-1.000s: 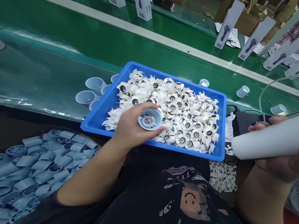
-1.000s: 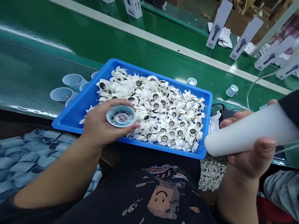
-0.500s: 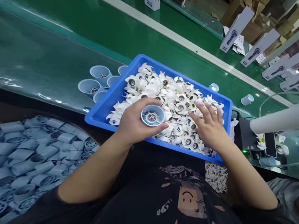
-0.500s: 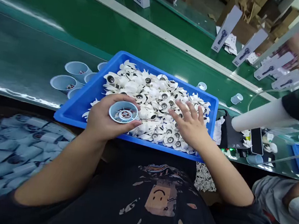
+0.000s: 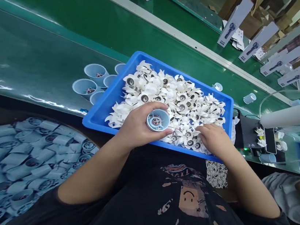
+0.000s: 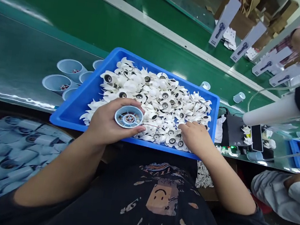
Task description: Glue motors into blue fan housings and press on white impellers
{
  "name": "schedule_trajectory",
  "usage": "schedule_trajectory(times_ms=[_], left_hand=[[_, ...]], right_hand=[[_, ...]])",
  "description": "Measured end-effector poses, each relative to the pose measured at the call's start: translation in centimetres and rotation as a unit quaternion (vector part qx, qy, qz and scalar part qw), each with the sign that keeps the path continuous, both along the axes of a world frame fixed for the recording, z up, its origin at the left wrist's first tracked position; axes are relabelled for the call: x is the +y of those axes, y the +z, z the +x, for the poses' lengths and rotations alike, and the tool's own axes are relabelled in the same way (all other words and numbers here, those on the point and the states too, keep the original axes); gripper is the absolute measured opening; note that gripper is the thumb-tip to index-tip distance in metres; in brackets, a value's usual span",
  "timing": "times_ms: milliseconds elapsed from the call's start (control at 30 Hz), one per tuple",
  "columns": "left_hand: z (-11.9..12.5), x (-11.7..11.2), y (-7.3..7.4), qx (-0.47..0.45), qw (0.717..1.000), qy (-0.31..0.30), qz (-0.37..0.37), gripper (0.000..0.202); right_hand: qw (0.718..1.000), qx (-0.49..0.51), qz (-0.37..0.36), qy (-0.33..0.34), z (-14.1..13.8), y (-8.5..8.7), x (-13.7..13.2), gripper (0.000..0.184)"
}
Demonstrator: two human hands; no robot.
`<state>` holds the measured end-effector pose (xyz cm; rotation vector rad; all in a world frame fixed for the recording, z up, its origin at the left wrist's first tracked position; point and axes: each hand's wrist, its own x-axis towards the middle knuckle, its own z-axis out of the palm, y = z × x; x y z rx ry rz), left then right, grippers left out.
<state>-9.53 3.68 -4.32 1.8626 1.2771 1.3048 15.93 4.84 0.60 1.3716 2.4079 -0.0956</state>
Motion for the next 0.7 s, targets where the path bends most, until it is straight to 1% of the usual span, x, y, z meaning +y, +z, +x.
schedule_trajectory(times_ms=[67, 167, 267, 400, 467, 533, 633, 700], left_hand=[[0.0, 0.1, -0.1, 0.0, 1.0, -0.002, 0.001, 0.051], [0.0, 0.2, -0.2, 0.001, 1.0, -0.008, -0.011, 0.053], [0.0, 0.2, -0.1, 0.007, 1.0, -0.012, -0.026, 0.053], [0.0, 0.3, -0.5, 0.002, 1.0, 0.004, -0.03, 0.056], [0.1, 0.5, -0.9, -0.015, 1.0, 0.023, -0.015, 0.061], [0.2, 0.6, -1.2, -0.045, 0.998, 0.036, 0.017, 0.064], [0.3, 0.5, -1.2, -0.081, 0.994, 0.035, 0.057, 0.055], [0.3, -0.1, -0.7, -0.073, 0.994, 0.018, 0.074, 0.05]], right_hand=[[1.0, -0.007, 0.0, -0.017, -0.9, -0.1, 0.2, 0.026], [0.999, -0.018, -0.008, -0.03, -2.0, 0.3, 0.3, 0.027], [0.998, -0.036, -0.014, -0.058, -2.8, 0.5, 0.4, 0.031], [0.994, -0.056, -0.027, -0.093, -3.5, 0.4, 0.6, 0.034], [0.992, -0.057, -0.037, -0.105, -3.7, 0.3, 0.7, 0.032], [0.992, -0.046, -0.038, -0.115, -3.6, 0.2, 0.6, 0.03], [0.992, -0.007, -0.008, -0.124, -2.9, 0.6, -0.1, 0.03], [0.992, 0.037, 0.025, -0.122, -2.3, 1.3, -1.0, 0.031]])
